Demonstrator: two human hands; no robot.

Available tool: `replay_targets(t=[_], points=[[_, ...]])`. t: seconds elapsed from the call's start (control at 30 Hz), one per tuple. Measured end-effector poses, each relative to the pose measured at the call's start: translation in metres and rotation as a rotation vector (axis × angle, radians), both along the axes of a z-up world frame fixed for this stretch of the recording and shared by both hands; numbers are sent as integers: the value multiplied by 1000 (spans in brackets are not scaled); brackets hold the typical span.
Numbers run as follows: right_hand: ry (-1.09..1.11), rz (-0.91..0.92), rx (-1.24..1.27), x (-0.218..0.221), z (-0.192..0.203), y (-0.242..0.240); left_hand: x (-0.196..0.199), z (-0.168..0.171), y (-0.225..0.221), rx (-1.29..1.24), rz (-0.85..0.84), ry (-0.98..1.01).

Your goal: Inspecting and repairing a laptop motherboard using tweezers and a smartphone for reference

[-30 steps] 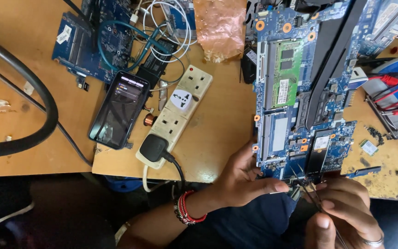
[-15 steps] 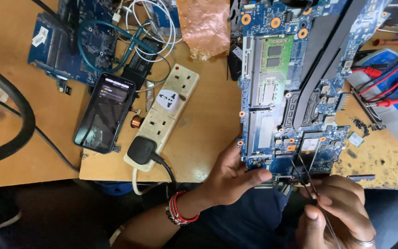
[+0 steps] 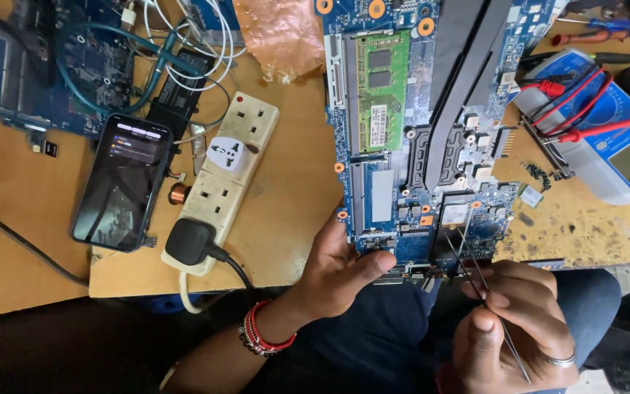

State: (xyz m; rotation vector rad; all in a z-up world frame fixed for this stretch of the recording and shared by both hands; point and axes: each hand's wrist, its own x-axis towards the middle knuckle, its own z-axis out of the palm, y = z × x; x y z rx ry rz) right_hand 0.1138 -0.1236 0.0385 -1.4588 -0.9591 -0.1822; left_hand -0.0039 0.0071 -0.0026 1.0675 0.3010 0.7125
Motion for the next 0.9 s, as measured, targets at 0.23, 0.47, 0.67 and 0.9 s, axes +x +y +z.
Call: replay_targets(t=[0.23, 0.47, 0.67, 0.9], points=[[1, -31, -8, -3, 5, 4, 0, 0, -1, -24, 6, 13], [38, -54, 71, -6, 3, 6, 0, 2, 0, -48, -32, -24], [-7, -167, 84, 3, -4, 10, -2, -7, 1, -85, -11, -34], [-20, -229, 288, 30, -16, 9, -2, -30, -1, -169, 33, -52]])
